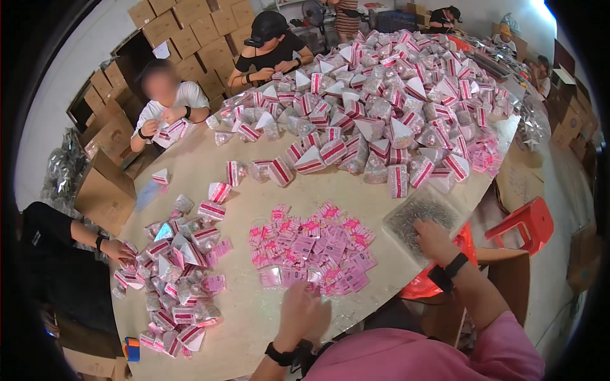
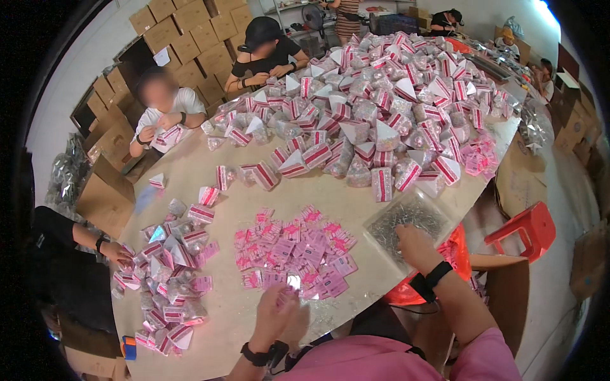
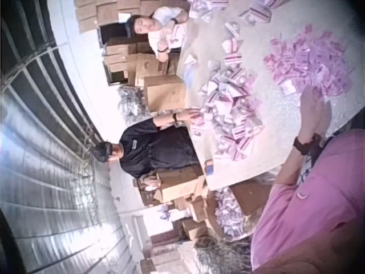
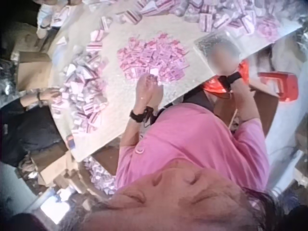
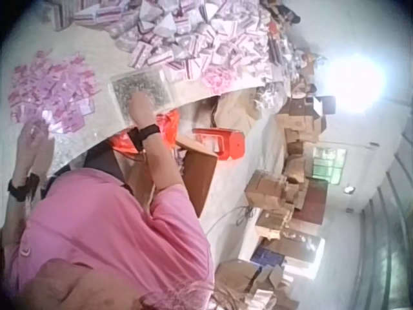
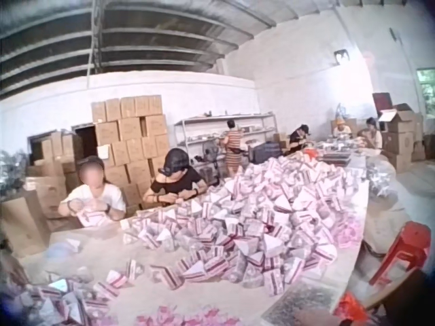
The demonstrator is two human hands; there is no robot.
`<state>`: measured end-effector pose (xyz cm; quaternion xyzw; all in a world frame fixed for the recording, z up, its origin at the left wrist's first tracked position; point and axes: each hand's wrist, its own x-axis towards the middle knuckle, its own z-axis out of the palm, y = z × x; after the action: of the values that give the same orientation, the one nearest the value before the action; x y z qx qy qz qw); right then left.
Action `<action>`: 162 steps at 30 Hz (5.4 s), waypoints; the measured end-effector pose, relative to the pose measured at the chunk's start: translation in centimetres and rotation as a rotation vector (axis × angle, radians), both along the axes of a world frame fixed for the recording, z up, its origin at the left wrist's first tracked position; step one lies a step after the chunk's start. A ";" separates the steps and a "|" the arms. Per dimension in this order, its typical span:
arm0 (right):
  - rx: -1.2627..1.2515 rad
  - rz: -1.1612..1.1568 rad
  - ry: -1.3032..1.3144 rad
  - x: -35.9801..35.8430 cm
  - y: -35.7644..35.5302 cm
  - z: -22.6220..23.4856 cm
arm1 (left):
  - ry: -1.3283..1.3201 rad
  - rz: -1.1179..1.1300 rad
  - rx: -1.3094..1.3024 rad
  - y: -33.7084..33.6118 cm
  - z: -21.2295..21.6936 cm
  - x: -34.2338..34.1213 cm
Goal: Packing small pink product sachets into larger triangular packages at a work table.
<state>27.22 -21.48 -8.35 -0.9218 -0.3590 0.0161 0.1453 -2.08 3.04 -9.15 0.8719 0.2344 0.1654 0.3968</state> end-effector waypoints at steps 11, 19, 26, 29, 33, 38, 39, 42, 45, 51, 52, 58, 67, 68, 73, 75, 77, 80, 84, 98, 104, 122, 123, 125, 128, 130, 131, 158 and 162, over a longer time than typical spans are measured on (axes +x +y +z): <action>0.185 0.037 0.095 3.2 -1.3 -0.5 | 0.021 -0.108 0.253 -0.5 0.7 6.8; 0.032 0.010 0.071 1.9 -0.3 -1.1 | 0.146 -0.043 0.445 -1.1 0.4 11.9; 0.219 0.052 0.117 1.7 0.0 0.7 | -0.012 0.045 0.406 -0.2 0.7 11.5; 0.227 0.106 -0.003 0.9 0.6 -0.7 | -0.094 0.081 0.436 -0.3 2.0 11.3; 0.223 0.122 0.073 1.9 0.8 -0.7 | -0.176 0.105 0.468 0.2 2.9 10.3; 0.370 0.041 0.159 3.2 0.2 1.5 | -0.262 0.077 0.007 0.9 4.0 8.9; 0.427 0.032 0.161 3.3 0.0 2.0 | -0.277 0.085 -0.136 0.9 4.1 8.8; 0.532 -0.032 0.301 3.3 -0.3 3.5 | -0.345 0.093 -0.514 0.4 5.2 8.5; 0.548 -0.074 0.347 3.4 -0.7 4.5 | -0.448 0.064 -0.707 -0.2 5.8 8.5; 0.639 -0.147 0.510 1.6 0.0 6.3 | -0.516 -0.031 -1.015 1.0 5.8 8.1; 0.677 -0.194 0.634 0.9 0.4 6.9 | -0.545 -0.052 -1.111 1.0 5.9 7.9; 0.819 0.153 0.571 -4.7 5.1 7.3 | -0.634 -0.088 -1.340 0.5 6.3 6.4; 1.045 0.027 1.327 -12.0 9.9 5.5 | -0.727 -0.077 -1.623 -1.5 6.7 5.9; 1.038 0.013 1.334 -12.1 10.3 5.1 | -0.735 -0.077 -1.614 -1.8 6.9 6.0; 1.147 0.127 1.437 -12.8 11.5 6.0 | -0.730 -0.055 -1.703 -2.0 5.7 5.7; 1.258 0.167 1.503 -12.6 11.8 5.8 | -0.733 -0.057 -1.735 -2.1 5.5 5.7; 1.331 0.177 1.547 -12.3 11.9 5.5 | -0.709 -0.116 -1.734 -2.1 5.0 5.6; 1.357 0.191 1.544 -12.0 11.7 5.9 | -0.710 -0.111 -1.755 -2.3 5.2 5.4; 1.352 0.182 1.474 -11.8 11.8 6.8 | -0.699 -0.029 -1.726 -2.9 5.5 5.1; 1.335 0.310 1.451 -11.8 12.1 8.7 | -0.385 0.171 -0.548 -1.3 7.1 3.2; 1.103 0.297 1.418 -12.2 11.9 9.5 | -0.378 -0.040 -0.006 -1.7 11.7 4.9; 0.956 0.409 1.688 -13.3 11.0 9.0 | -0.253 -0.284 -0.231 -1.2 13.4 5.1; 0.956 0.406 1.713 -13.4 10.9 8.6 | -0.181 -0.345 -0.310 -1.0 13.6 4.9; 0.945 0.395 1.755 -13.3 10.6 8.4 | -0.141 -0.469 -0.356 -0.2 13.1 4.6; 0.928 0.391 1.800 -13.2 10.2 8.3 | -0.115 -0.484 -0.207 0.0 13.1 4.2; 0.938 0.419 1.828 -13.3 10.3 7.9 | -0.122 -0.475 -0.107 0.0 13.2 3.9; 0.922 0.414 1.830 -13.2 10.3 7.8 | -0.127 -0.469 -0.056 0.0 13.3 3.7; 0.522 0.485 0.453 -14.6 10.0 8.6 | -0.054 -0.008 -0.734 -1.5 9.4 4.2; 0.622 0.500 0.242 -13.9 9.3 6.7 | 0.026 -0.107 -0.648 -1.3 9.5 6.3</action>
<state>13.31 -12.17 -1.68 -0.7099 -0.5399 0.0498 0.4496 4.23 1.75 0.33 0.7134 0.2334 0.0501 0.6588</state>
